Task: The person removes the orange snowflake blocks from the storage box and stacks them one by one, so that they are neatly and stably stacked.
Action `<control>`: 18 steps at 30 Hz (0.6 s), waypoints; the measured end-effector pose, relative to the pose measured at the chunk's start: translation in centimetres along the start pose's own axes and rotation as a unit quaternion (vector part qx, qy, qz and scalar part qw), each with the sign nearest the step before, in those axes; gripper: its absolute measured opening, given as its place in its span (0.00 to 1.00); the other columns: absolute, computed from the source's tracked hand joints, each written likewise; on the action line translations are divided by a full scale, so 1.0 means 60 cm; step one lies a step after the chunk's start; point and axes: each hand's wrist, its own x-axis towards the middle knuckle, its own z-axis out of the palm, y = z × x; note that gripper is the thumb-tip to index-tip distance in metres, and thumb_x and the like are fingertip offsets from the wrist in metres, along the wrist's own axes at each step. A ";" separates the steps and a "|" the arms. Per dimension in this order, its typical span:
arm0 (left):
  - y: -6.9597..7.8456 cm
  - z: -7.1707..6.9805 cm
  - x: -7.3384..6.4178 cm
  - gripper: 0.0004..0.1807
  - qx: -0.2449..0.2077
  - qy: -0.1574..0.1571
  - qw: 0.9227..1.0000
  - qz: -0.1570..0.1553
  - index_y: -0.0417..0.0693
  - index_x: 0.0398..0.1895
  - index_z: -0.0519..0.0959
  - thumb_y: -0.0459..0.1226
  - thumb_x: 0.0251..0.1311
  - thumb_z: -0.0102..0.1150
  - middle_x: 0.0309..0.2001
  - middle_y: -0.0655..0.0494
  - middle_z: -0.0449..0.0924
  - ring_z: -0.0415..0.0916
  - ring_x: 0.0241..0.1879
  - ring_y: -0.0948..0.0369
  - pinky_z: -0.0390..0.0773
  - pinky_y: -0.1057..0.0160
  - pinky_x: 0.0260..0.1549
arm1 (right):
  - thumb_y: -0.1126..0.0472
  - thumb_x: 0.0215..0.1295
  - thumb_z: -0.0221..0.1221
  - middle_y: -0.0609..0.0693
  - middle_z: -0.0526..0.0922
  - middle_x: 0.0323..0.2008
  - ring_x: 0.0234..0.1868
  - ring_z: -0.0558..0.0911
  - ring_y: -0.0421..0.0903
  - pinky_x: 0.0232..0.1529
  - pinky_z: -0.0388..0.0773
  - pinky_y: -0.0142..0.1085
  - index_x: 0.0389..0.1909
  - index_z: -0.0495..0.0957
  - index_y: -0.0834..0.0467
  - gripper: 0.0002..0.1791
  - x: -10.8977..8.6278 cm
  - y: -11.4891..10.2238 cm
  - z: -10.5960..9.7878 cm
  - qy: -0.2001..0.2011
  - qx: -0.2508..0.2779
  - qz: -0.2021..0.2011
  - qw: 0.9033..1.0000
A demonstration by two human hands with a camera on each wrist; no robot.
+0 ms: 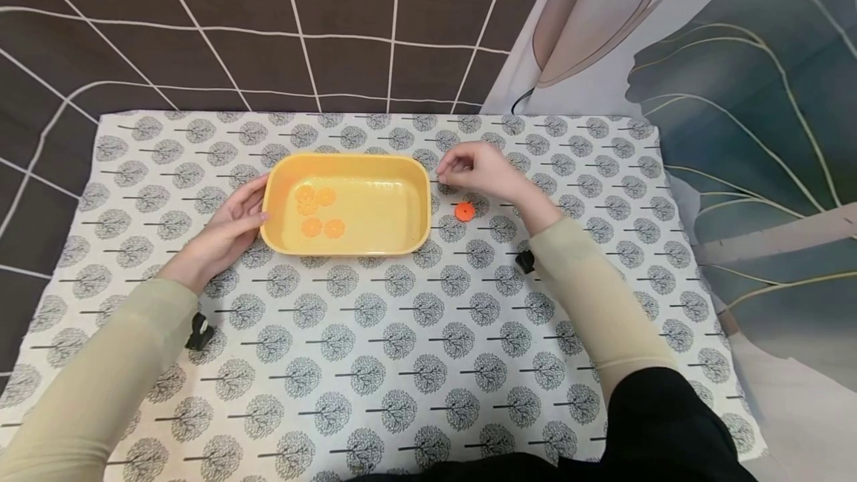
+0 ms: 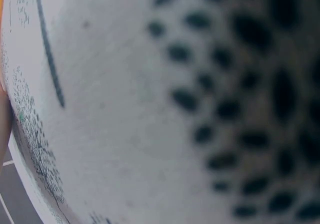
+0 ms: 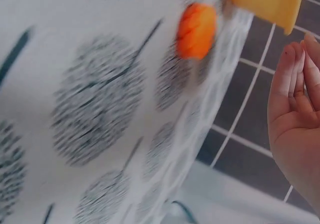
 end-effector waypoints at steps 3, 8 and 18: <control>-0.001 0.000 0.000 0.41 0.002 0.000 1.000 0.001 0.50 0.85 0.53 0.21 0.72 0.48 0.88 0.48 0.36 0.48 0.85 0.63 0.59 0.72 0.80 | 0.69 0.66 0.69 0.58 0.89 0.42 0.39 0.82 0.43 0.43 0.84 0.26 0.45 0.87 0.64 0.08 0.009 -0.019 0.009 -0.001 0.008 -0.011 1.000; -0.002 0.001 -0.001 0.41 0.003 -0.001 1.000 -0.002 0.50 0.86 0.52 0.21 0.72 0.48 0.88 0.48 0.36 0.53 0.83 0.67 0.61 0.74 0.79 | 0.69 0.65 0.70 0.58 0.90 0.42 0.42 0.83 0.44 0.47 0.85 0.28 0.44 0.87 0.64 0.08 0.026 -0.039 0.030 -0.007 0.001 -0.032 0.999; 0.000 0.000 0.000 0.41 0.001 -0.001 1.000 -0.004 0.51 0.85 0.53 0.21 0.72 0.48 0.88 0.49 0.36 0.54 0.82 0.68 0.59 0.73 0.80 | 0.69 0.65 0.69 0.58 0.89 0.41 0.41 0.84 0.45 0.49 0.87 0.30 0.43 0.86 0.65 0.08 0.052 -0.070 0.080 -0.047 0.024 -0.051 0.997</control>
